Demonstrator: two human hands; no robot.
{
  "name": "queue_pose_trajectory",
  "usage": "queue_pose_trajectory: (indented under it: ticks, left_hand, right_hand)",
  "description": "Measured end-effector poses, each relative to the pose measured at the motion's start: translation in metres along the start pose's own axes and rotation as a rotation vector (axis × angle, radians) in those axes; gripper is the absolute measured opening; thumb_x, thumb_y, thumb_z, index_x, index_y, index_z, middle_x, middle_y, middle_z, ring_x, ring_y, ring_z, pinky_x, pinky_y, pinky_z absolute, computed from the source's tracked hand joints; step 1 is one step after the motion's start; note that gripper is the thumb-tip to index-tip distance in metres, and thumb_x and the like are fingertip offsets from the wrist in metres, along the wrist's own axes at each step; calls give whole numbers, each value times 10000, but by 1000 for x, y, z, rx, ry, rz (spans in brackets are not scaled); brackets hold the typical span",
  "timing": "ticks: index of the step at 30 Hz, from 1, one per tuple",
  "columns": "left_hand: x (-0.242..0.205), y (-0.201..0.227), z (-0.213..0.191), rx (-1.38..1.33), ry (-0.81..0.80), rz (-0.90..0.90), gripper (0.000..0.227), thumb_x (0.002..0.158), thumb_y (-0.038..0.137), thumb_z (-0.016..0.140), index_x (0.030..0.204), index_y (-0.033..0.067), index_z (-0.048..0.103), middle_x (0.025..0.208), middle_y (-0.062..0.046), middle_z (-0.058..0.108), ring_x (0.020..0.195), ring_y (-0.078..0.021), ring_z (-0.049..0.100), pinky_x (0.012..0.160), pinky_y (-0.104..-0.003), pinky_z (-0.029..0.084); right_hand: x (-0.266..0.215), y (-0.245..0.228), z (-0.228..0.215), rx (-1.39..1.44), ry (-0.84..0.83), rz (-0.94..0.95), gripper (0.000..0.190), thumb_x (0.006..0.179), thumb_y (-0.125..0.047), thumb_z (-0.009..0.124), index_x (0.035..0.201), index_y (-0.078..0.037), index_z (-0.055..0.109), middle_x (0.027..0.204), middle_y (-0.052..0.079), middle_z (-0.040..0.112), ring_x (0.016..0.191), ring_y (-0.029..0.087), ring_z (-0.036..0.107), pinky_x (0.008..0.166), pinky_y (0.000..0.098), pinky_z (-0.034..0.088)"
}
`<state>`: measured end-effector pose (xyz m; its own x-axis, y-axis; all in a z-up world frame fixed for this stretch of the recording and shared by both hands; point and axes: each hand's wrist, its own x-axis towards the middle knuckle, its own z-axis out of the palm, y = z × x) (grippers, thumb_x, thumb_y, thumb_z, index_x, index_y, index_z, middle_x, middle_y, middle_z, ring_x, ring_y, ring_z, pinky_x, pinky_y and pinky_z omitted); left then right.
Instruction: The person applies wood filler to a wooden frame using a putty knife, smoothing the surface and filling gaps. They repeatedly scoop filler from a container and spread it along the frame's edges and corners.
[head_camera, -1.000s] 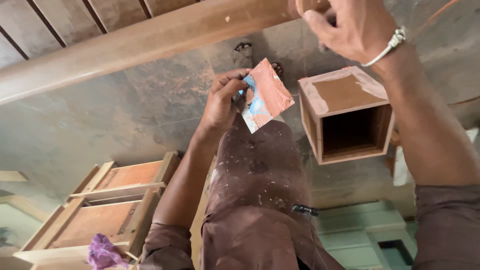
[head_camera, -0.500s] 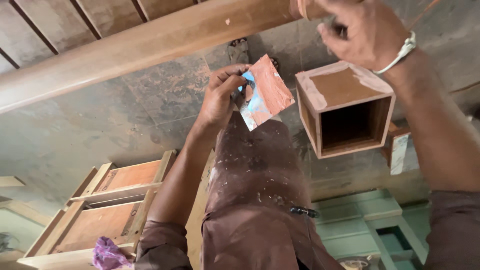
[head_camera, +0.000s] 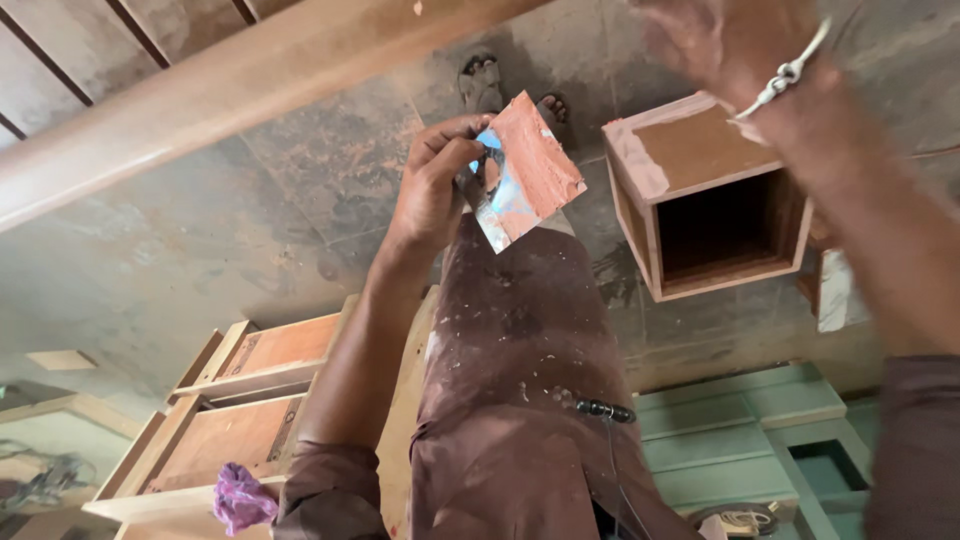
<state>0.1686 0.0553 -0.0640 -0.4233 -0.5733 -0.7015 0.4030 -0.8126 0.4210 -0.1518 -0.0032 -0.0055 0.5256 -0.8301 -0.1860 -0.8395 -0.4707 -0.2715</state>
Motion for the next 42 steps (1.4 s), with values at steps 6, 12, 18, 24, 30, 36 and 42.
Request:
queue_pose_trajectory:
  ticks: [6, 12, 18, 24, 30, 36, 42]
  left_hand:
    - [-1, -19, 1, 19, -36, 64, 253, 950, -5, 538, 1123, -41, 719, 983, -30, 724, 846, -79, 664, 757, -225, 525]
    - [-6, -26, 6, 12, -51, 62, 241, 975, 13, 544, 1129, -49, 719, 939, -29, 704, 776, -76, 636, 672, -222, 495]
    - [4, -25, 11, -33, 79, -24, 242, 928, 12, 541, 1102, -37, 702, 925, -21, 721, 789, -82, 663, 687, -221, 545]
    - [13, -27, 22, -62, -313, -38, 253, 984, -19, 546, 1166, -73, 714, 987, -99, 735, 821, -136, 660, 761, -270, 552]
    - [7, -7, 27, -56, -319, -42, 270, 957, -26, 528, 1155, -79, 703, 1012, -115, 753, 842, -156, 702, 807, -301, 587]
    - [10, -6, 31, 476, -252, -13, 312, 959, 27, 523, 1217, -61, 676, 801, -81, 689, 667, -113, 631, 586, -286, 525]
    - [21, -6, 19, 423, -34, 166, 295, 967, 25, 545, 1214, -69, 675, 867, -82, 712, 721, -125, 671, 621, -275, 545]
  right_hand:
    - [-39, -2, -9, 69, -68, -76, 359, 1023, -201, 696, 1352, -136, 568, 875, 82, 693, 710, 221, 674, 636, 359, 547]
    - [-17, -8, 11, 150, -88, -94, 462, 1009, -204, 676, 1441, -179, 515, 847, 71, 685, 657, 215, 649, 569, 349, 525]
    - [-12, -7, 5, 46, -166, -140, 571, 994, -206, 656, 1531, -222, 461, 819, 60, 677, 604, 209, 624, 502, 338, 502]
    - [-44, -42, -23, 120, -186, -181, 687, 960, -193, 656, 1601, -224, 411, 794, 50, 664, 601, 219, 612, 500, 343, 499]
    - [-71, -61, -44, 77, -96, -119, 649, 971, -172, 677, 1565, -284, 441, 831, 23, 680, 717, 211, 670, 598, 347, 530]
    - [-85, -79, -29, 307, -124, -21, 684, 906, -141, 685, 1540, -293, 478, 912, 37, 709, 700, 250, 667, 580, 377, 540]
    - [-81, -83, -12, 520, -91, -30, 614, 935, -67, 663, 1501, -278, 548, 938, 31, 727, 706, 204, 673, 589, 330, 566]
